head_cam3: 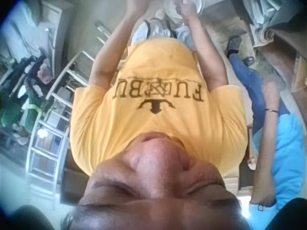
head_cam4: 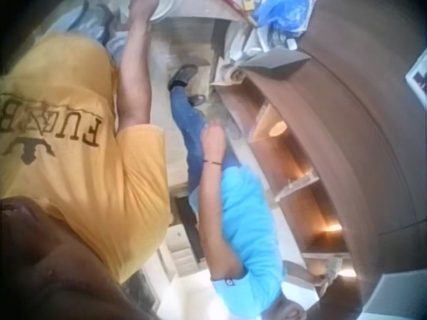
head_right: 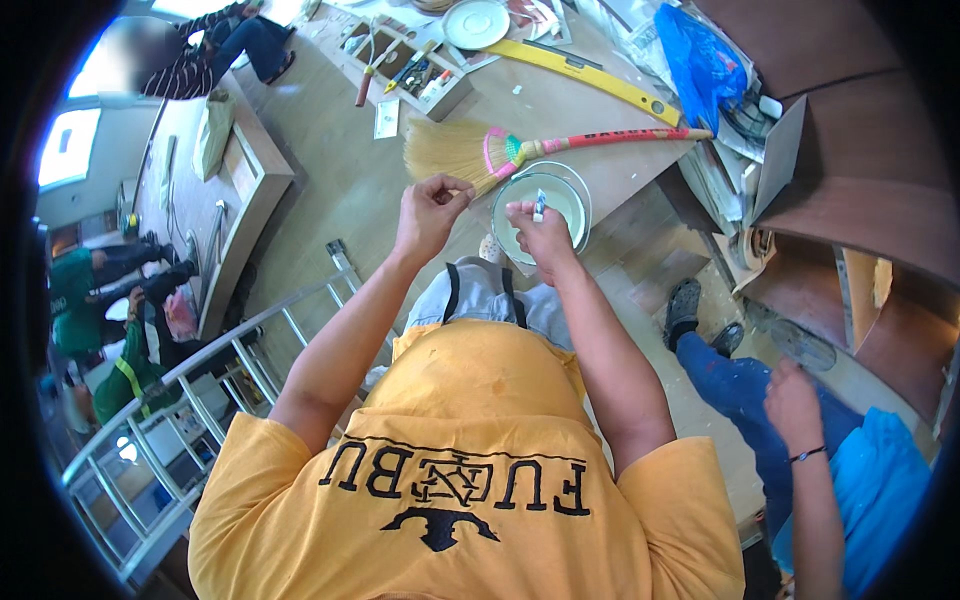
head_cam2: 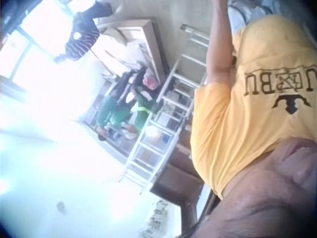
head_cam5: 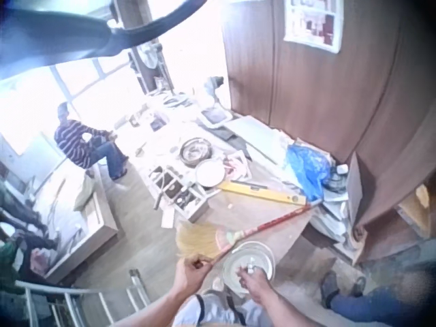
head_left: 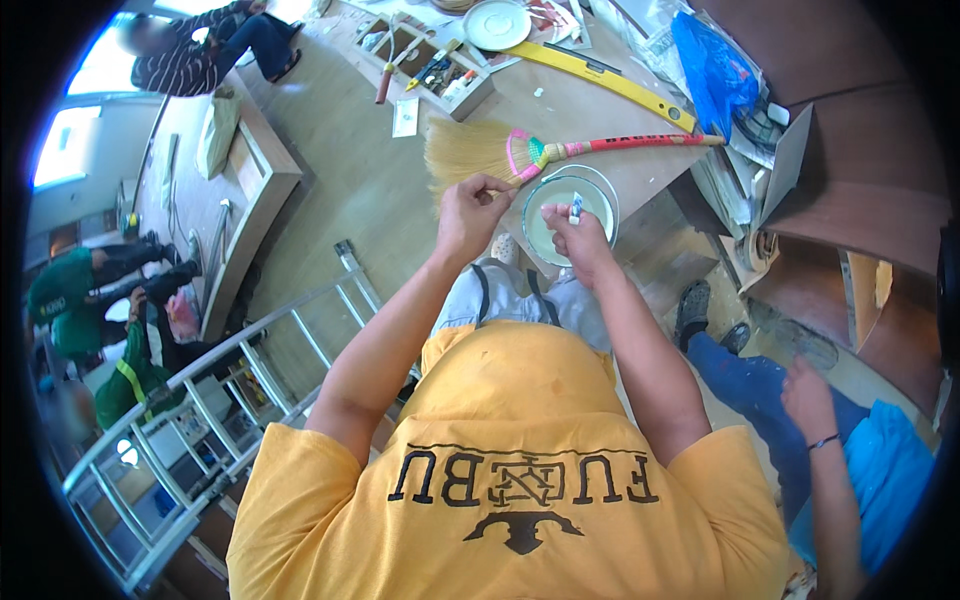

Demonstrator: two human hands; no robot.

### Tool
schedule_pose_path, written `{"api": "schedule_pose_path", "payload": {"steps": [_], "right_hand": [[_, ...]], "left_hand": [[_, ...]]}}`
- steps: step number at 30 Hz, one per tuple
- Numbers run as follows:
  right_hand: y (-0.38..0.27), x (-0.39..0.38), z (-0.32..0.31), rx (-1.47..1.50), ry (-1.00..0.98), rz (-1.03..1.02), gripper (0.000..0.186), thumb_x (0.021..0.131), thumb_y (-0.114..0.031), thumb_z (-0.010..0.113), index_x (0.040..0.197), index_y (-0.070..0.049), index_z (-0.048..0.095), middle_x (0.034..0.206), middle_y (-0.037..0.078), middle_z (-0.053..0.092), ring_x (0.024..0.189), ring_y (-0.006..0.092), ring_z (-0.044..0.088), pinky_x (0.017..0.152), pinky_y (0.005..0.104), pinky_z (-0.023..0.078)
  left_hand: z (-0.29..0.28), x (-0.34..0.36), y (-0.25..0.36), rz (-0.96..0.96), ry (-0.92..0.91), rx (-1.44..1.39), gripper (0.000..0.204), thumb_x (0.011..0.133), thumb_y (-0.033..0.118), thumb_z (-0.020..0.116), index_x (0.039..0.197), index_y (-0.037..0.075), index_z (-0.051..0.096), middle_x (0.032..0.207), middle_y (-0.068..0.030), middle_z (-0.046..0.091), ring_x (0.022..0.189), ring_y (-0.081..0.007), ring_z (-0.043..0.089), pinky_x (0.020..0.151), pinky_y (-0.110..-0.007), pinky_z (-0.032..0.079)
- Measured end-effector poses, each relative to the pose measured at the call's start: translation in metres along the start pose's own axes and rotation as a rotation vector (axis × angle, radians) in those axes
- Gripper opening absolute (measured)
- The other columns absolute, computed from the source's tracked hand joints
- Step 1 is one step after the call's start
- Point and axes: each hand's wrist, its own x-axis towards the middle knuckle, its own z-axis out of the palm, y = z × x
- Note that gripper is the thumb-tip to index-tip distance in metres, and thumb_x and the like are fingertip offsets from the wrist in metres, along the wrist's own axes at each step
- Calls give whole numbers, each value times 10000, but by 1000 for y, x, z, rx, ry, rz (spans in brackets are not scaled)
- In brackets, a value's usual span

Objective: The person opens a paint bucket, stirs the contents with a stick, and then carries the bucket to a sink to rinse the stick. The person then returns to the work area and places the bucket on a table.

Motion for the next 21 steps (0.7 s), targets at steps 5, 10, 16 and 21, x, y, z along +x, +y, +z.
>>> {"api": "schedule_pose_path", "payload": {"steps": [5,10,16,21], "right_hand": [[46,42,-13,473,234,-38,169,925,-133,713,1023,-50,605,805,-12,562,520,44,416,453,209,306],[57,79,7,666,381,-69,199,948,-178,710,1042,-47,593,870,29,598,580,62,458,492,210,354],[65,98,25,705,504,-124,151,934,-147,713,1009,-56,618,891,39,656,580,52,479,484,209,359],[64,103,24,701,581,-161,164,900,-140,739,969,-54,619,874,40,675,569,48,493,484,200,362]], "left_hand": [[-3,0,-18,-85,-93,41,156,873,132,755,929,-13,743,649,40,562,580,-37,436,532,-239,358],[-4,-1,-37,-130,-172,66,160,885,137,753,935,-15,741,683,41,597,598,-30,454,548,-232,373],[-28,-1,-64,-182,-203,118,161,895,135,744,948,-17,739,687,36,602,597,-31,454,553,-233,378],[-46,5,-67,-198,-232,178,150,896,131,742,944,-12,739,665,48,579,580,-30,431,538,-236,358]]}}
